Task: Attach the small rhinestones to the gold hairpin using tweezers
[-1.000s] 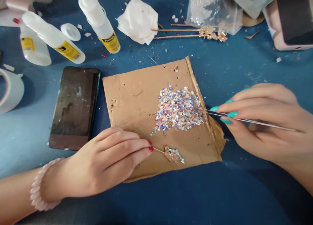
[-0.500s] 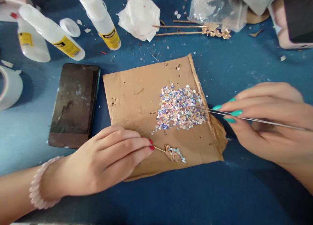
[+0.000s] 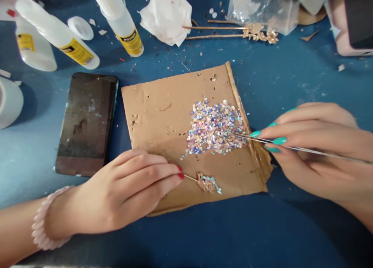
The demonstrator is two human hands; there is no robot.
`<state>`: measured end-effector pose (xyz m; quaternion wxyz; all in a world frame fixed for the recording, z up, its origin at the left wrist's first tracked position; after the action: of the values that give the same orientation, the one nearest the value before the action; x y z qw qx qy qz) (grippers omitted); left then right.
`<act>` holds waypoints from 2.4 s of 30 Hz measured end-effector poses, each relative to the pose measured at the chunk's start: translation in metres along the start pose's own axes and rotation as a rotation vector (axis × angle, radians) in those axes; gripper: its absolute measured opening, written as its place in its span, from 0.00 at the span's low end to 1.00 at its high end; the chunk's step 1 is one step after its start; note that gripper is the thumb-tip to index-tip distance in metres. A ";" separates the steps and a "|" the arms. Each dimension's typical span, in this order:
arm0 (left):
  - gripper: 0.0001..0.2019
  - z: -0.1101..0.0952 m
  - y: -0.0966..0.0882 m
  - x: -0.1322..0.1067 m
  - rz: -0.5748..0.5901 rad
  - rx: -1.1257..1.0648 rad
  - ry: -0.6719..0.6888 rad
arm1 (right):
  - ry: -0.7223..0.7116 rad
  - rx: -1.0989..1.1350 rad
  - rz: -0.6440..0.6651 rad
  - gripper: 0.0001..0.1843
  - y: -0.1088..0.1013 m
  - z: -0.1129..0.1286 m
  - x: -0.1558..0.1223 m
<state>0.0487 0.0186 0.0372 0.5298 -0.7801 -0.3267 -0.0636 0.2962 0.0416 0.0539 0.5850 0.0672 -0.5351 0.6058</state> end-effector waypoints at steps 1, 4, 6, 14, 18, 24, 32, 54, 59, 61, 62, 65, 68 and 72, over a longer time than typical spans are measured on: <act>0.14 0.000 0.000 0.000 -0.001 0.000 -0.001 | 0.000 -0.003 -0.005 0.16 -0.001 -0.001 0.000; 0.14 0.000 0.000 0.000 -0.006 -0.005 0.000 | 0.007 -0.027 -0.010 0.16 -0.002 -0.003 0.000; 0.14 0.000 -0.001 0.000 -0.006 -0.008 0.000 | 0.017 -0.028 -0.011 0.17 -0.003 -0.003 0.000; 0.14 0.000 -0.001 0.002 -0.010 0.008 0.007 | -0.004 0.011 0.024 0.16 0.001 0.003 0.000; 0.13 -0.001 -0.001 0.002 -0.013 0.005 0.002 | 0.012 0.064 -0.010 0.16 0.003 0.002 0.000; 0.13 0.000 -0.001 0.002 -0.013 0.002 -0.002 | 0.059 0.049 0.003 0.17 0.004 0.000 0.000; 0.14 0.000 -0.001 0.002 -0.013 0.007 0.003 | 0.065 0.066 0.070 0.16 0.004 0.000 0.002; 0.14 0.000 0.000 0.000 0.008 -0.021 -0.006 | 0.073 0.018 0.105 0.16 0.002 0.003 0.003; 0.13 0.001 -0.001 0.000 0.002 -0.010 -0.003 | 0.050 0.040 0.095 0.17 0.001 0.004 0.003; 0.13 0.001 -0.001 0.000 -0.001 -0.003 -0.003 | 0.054 0.038 0.080 0.18 0.001 0.005 0.002; 0.13 0.001 -0.002 0.000 -0.003 0.001 -0.003 | 0.063 0.032 0.080 0.18 0.001 0.004 0.001; 0.13 0.001 -0.002 0.001 -0.011 0.016 0.005 | 0.065 0.023 0.094 0.19 0.003 0.004 0.000; 0.14 0.000 -0.002 0.001 -0.013 0.022 0.012 | 0.068 0.026 0.082 0.18 0.003 0.005 0.000; 0.14 0.000 -0.002 0.001 -0.003 0.010 0.010 | 0.091 -0.005 0.104 0.18 0.003 0.005 -0.001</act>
<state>0.0483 0.0193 0.0387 0.5354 -0.7765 -0.3257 -0.0667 0.2910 0.0382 0.0534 0.5765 0.0103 -0.5121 0.6366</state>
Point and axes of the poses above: each hand's wrist, its own x-axis towards the middle knuckle, its own y-axis out of the palm, z = x × y, the point moved 7 cm from there along x, towards the middle knuckle, and after that the axes turned 14 degrees about -z, right-handed, at the moved point
